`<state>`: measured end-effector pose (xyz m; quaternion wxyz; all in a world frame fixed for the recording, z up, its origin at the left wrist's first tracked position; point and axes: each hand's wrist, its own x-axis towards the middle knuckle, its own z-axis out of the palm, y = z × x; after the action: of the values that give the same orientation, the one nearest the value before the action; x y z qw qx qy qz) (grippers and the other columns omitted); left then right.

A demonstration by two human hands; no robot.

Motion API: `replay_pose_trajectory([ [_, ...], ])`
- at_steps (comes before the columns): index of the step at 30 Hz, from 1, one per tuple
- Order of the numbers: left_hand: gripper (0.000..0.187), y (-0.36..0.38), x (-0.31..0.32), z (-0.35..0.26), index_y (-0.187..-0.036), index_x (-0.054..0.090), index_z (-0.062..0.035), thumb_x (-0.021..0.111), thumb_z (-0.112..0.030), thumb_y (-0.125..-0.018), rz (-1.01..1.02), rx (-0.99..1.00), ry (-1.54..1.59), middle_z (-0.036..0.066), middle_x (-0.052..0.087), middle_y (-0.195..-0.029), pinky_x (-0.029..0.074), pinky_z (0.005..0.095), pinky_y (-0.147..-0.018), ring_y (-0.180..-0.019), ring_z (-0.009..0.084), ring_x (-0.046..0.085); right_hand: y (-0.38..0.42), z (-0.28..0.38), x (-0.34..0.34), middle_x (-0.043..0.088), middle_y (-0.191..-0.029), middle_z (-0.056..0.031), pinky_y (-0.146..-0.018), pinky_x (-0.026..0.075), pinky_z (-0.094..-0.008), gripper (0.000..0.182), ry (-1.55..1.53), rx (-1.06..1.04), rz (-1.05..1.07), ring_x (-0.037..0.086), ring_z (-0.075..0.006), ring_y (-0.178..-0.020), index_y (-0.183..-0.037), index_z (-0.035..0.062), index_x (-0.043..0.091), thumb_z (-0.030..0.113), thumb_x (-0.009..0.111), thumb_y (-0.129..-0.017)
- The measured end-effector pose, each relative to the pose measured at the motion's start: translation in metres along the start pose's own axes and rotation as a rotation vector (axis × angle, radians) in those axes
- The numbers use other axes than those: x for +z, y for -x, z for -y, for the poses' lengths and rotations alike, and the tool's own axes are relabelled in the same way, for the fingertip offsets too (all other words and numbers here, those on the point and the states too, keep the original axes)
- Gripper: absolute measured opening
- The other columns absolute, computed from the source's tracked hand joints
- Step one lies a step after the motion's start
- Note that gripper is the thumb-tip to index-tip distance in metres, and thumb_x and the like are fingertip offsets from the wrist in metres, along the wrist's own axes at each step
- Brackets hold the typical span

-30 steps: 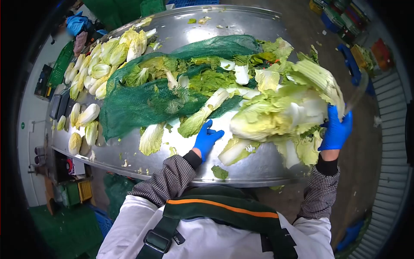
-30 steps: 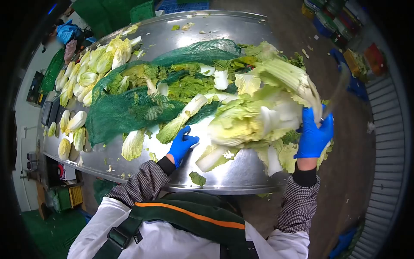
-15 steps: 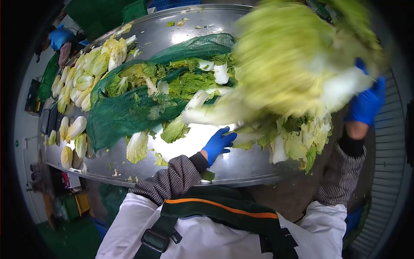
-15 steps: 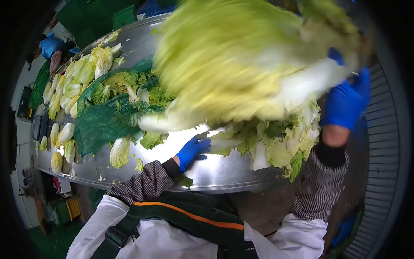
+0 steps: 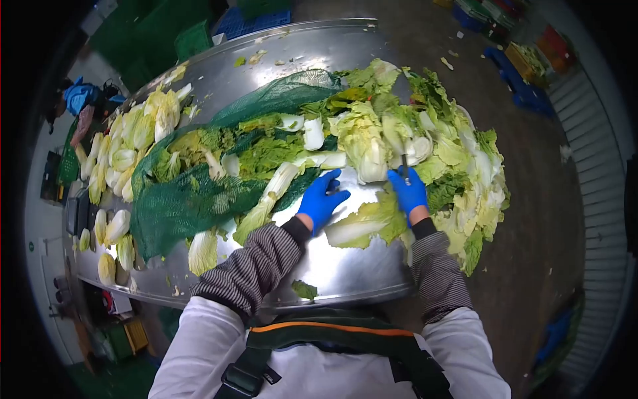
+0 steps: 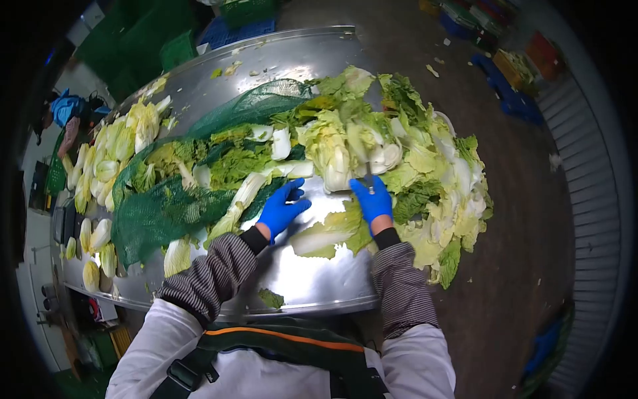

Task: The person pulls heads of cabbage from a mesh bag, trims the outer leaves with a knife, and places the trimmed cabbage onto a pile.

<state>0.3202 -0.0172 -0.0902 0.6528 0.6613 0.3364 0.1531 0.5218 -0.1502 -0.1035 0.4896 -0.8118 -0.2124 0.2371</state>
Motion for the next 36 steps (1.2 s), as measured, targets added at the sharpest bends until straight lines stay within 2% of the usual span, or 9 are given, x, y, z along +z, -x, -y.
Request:
replay_pose_trajectory([
  [6, 0.096, -0.071, 0.051, -0.003, -0.145, 0.021, -0.0006, 0.077, -0.034, -0.074, -0.033, -0.064, 0.117, 0.025, 0.046, -0.132, 0.043, 0.0353, -0.095, -0.118, 0.0297, 0.05, -0.021, 0.006, 0.014, 0.064, -0.105, -0.0194, -0.082, 0.048, -0.0361, 0.06, 0.165, -0.177, -0.013, 0.062, -0.0307, -0.092, -0.118, 0.0038, 0.057, 0.044, 0.071, -0.076],
  [8, 0.103, -0.098, 0.069, 0.021, -0.144, 0.021, 0.0017, 0.074, -0.049, -0.072, -0.126, -0.047, -0.313, 0.027, 0.044, -0.133, 0.042, 0.0362, -0.097, -0.12, 0.0336, 0.048, -0.036, -0.006, 0.016, 0.064, -0.103, -0.0202, -0.081, 0.048, -0.0374, 0.058, 0.154, -0.068, 0.077, 0.062, -0.0325, -0.091, -0.115, 0.0033, 0.059, 0.045, 0.07, -0.076],
  [18, 0.075, -0.04, 0.042, 0.017, -0.136, 0.04, -0.0008, 0.075, -0.032, -0.077, -0.13, -0.047, 0.064, 0.02, 0.048, -0.125, 0.041, 0.0356, -0.098, -0.114, 0.0303, 0.05, 0.015, 0.015, 0.027, 0.062, -0.077, -0.0226, -0.065, 0.049, -0.0446, 0.024, 0.074, -0.097, 0.049, 0.06, -0.0413, -0.072, -0.088, 0.0018, 0.057, 0.023, 0.058, -0.076],
  [24, 0.088, -0.008, 0.024, 0.044, -0.138, 0.039, -0.0038, 0.075, -0.048, -0.07, -0.129, -0.092, -0.194, 0.027, 0.048, -0.127, 0.036, 0.0406, -0.102, -0.12, 0.0367, 0.046, 0.061, -0.014, 0.064, 0.058, -0.067, -0.0138, -0.052, 0.05, -0.038, 0.023, -0.079, 0.059, -0.013, 0.057, -0.0281, -0.053, -0.094, 0.0018, 0.055, 0.017, 0.058, -0.077],
  [25, 0.087, -0.011, 0.023, 0.045, -0.14, 0.037, -0.0051, 0.076, -0.044, -0.072, -0.117, -0.019, -0.344, 0.025, 0.049, -0.128, 0.046, 0.0375, -0.092, -0.113, 0.0318, 0.053, 0.063, -0.015, 0.059, 0.056, -0.066, -0.0108, -0.048, 0.049, -0.0361, 0.021, -0.24, 0.182, -0.042, 0.056, -0.024, -0.05, -0.094, 0.0021, 0.055, 0.015, 0.058, -0.078],
  [27, 0.084, -0.014, 0.019, 0.041, -0.14, 0.036, -0.0058, 0.076, -0.04, -0.074, -0.04, -0.189, 0.033, 0.022, 0.05, -0.126, 0.05, 0.0338, -0.08, -0.104, 0.0268, 0.058, 0.066, -0.023, 0.048, 0.05, -0.066, -0.0028, -0.036, 0.045, -0.0289, 0.015, -0.444, 0.271, -0.087, 0.05, -0.0128, -0.045, -0.091, 0.0024, 0.053, 0.009, 0.057, -0.079],
  [29, 0.081, -0.016, 0.012, 0.033, -0.141, 0.034, -0.0049, 0.076, -0.033, -0.077, -0.035, -0.301, 0.312, 0.015, 0.056, -0.118, 0.052, 0.0268, -0.061, -0.087, 0.0177, 0.062, 0.066, -0.033, 0.04, 0.051, -0.067, -0.0039, -0.037, 0.045, -0.0302, 0.014, -0.518, 0.22, -0.157, 0.05, -0.0138, -0.045, -0.091, 0.0015, 0.052, 0.008, 0.056, -0.08],
  [33, 0.047, 0.0, -0.01, 0.014, -0.124, 0.048, -0.0022, 0.058, -0.034, -0.091, 0.069, -0.324, 0.725, 0.013, 0.061, -0.109, 0.057, 0.0293, -0.07, -0.088, 0.023, 0.065, 0.068, -0.027, 0.011, 0.056, -0.071, -0.0082, -0.037, 0.044, -0.0291, 0.018, -0.799, 0.176, -0.256, 0.057, -0.0186, -0.049, -0.099, 0.0001, 0.047, 0.005, 0.054, -0.083],
  [36, 0.047, 0.003, -0.027, 0.025, -0.124, 0.049, -0.0035, 0.056, -0.037, -0.092, 0.178, -0.454, 1.138, 0.013, 0.062, -0.108, 0.057, 0.0276, -0.07, -0.088, 0.023, 0.065, 0.061, -0.04, -0.009, 0.058, -0.077, -0.0091, -0.039, 0.045, -0.0289, 0.027, -0.626, 0.155, -0.224, 0.06, -0.0179, -0.057, -0.105, -0.0011, 0.048, 0.012, 0.06, -0.084],
])
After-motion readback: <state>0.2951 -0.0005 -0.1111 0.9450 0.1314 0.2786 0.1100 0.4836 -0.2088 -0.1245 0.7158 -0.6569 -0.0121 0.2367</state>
